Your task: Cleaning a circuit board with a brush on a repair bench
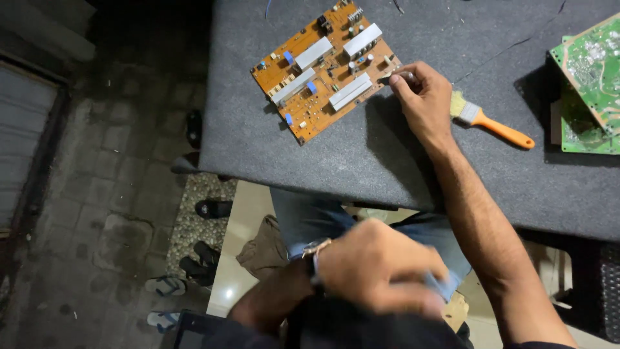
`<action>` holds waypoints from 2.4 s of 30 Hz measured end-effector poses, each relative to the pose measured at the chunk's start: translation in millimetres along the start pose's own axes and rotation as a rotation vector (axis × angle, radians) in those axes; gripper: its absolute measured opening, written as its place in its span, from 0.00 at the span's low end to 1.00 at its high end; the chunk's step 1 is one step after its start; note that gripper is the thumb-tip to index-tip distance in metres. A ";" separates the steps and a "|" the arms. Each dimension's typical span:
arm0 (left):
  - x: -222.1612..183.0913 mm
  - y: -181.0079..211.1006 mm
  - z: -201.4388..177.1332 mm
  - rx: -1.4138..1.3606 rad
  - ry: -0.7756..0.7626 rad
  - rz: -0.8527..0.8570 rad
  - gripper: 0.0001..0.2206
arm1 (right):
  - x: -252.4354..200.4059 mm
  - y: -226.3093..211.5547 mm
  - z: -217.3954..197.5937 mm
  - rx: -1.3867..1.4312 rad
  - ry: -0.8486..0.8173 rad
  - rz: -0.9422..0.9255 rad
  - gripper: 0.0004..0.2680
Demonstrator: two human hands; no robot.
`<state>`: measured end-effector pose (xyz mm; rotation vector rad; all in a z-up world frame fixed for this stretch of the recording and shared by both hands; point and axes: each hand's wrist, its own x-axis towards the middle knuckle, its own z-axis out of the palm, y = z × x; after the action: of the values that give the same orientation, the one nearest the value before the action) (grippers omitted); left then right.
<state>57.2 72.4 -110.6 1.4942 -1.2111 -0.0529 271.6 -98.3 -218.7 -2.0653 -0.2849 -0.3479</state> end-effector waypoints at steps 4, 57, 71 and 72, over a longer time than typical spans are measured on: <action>-66.2 -104.4 46.4 0.446 -0.424 -0.978 0.27 | 2.8 15.9 2.6 -0.005 0.023 -0.011 0.01; -99.3 -118.8 77.8 0.272 -0.623 -1.215 0.48 | -0.4 -2.4 -2.8 -0.098 0.042 -0.041 0.03; -109.5 -136.5 92.2 0.270 -0.613 -1.239 0.52 | 5.4 25.5 -0.8 -0.368 0.140 -0.071 0.03; -99.9 -130.2 84.5 0.273 -0.610 -1.238 0.52 | 6.7 26.2 0.1 -0.368 0.142 -0.076 0.03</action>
<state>40.6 56.7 -293.8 2.3646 -0.5445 -1.2772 286.8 -110.6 -237.4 -2.3788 -0.2250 -0.6292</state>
